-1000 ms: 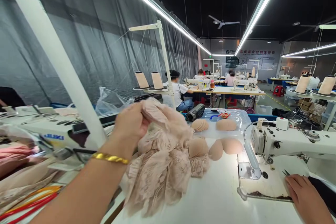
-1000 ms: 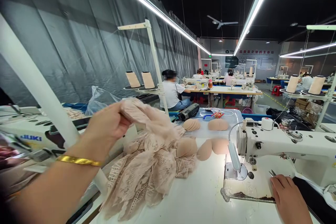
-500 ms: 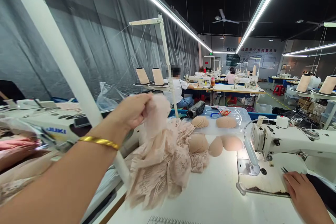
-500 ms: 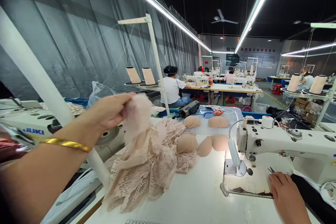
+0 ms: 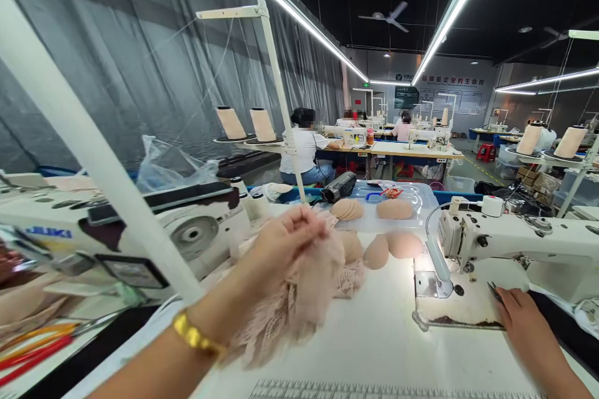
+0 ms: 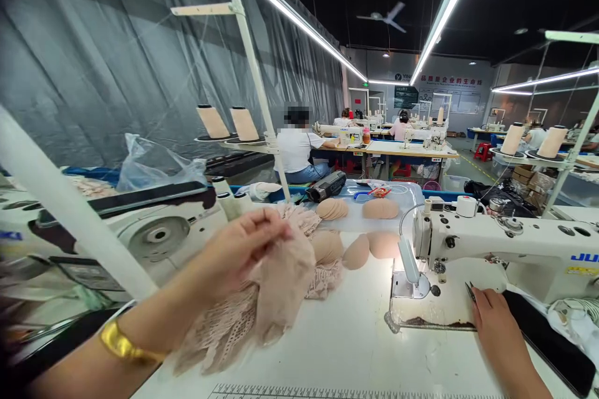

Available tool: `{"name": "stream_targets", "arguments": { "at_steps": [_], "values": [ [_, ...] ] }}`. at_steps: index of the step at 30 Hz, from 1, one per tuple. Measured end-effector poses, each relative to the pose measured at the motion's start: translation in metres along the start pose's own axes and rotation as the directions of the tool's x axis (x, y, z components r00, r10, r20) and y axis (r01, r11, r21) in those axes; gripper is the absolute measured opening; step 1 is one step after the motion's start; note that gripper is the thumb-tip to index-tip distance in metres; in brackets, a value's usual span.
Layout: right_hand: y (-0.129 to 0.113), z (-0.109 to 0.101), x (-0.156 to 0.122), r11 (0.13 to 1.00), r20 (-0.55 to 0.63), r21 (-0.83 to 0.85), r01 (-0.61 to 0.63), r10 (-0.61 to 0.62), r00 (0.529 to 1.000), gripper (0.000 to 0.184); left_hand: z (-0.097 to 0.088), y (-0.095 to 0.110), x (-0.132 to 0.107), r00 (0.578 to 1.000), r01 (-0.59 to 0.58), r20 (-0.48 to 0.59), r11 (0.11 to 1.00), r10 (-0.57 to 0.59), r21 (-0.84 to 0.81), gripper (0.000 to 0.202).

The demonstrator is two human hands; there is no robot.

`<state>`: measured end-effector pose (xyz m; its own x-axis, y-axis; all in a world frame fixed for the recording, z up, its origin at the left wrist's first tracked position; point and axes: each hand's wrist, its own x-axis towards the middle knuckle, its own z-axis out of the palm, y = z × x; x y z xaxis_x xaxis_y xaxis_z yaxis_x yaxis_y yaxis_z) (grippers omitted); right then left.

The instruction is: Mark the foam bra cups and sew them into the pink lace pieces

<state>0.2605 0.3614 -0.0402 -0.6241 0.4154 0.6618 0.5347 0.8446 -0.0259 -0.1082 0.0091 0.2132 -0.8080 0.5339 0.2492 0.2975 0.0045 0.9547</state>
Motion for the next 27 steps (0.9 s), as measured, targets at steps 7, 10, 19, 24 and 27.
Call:
{"name": "stream_targets", "arguments": {
  "at_steps": [7, 10, 19, 24, 27],
  "values": [
    [-0.093, -0.073, 0.016, 0.915, 0.195, 0.374, -0.152, 0.083, 0.977, 0.030, 0.082, -0.108, -0.076, 0.861, 0.279, 0.467, 0.955, -0.203, -0.100, 0.053],
    [-0.147, -0.104, 0.022, 0.788, 0.350, 0.569, -0.233, 0.024, 0.937, 0.030, 0.094, -0.121, -0.084, 0.783, 0.289, 0.602, 0.948, -0.154, -0.134, 0.052],
    [-0.192, -0.101, 0.049, 0.897, -0.004, 0.353, 0.266, -0.282, 0.959, 0.021, 0.105, -0.117, -0.087, 0.672, 0.301, 0.739, 0.930, -0.048, -0.213, 0.057],
    [-0.202, -0.089, 0.059, 0.872, -0.158, 0.187, 0.453, -0.429, 0.890, 0.027, 0.111, -0.105, -0.090, 0.648, 0.295, 0.759, 0.941, -0.071, -0.164, 0.057],
    [-0.203, -0.092, 0.060, 0.865, -0.170, 0.191, 0.464, -0.436, 0.884, 0.034, 0.109, -0.085, -0.090, 0.578, 0.297, 0.805, 0.953, -0.135, -0.054, 0.068]
  ]
}}
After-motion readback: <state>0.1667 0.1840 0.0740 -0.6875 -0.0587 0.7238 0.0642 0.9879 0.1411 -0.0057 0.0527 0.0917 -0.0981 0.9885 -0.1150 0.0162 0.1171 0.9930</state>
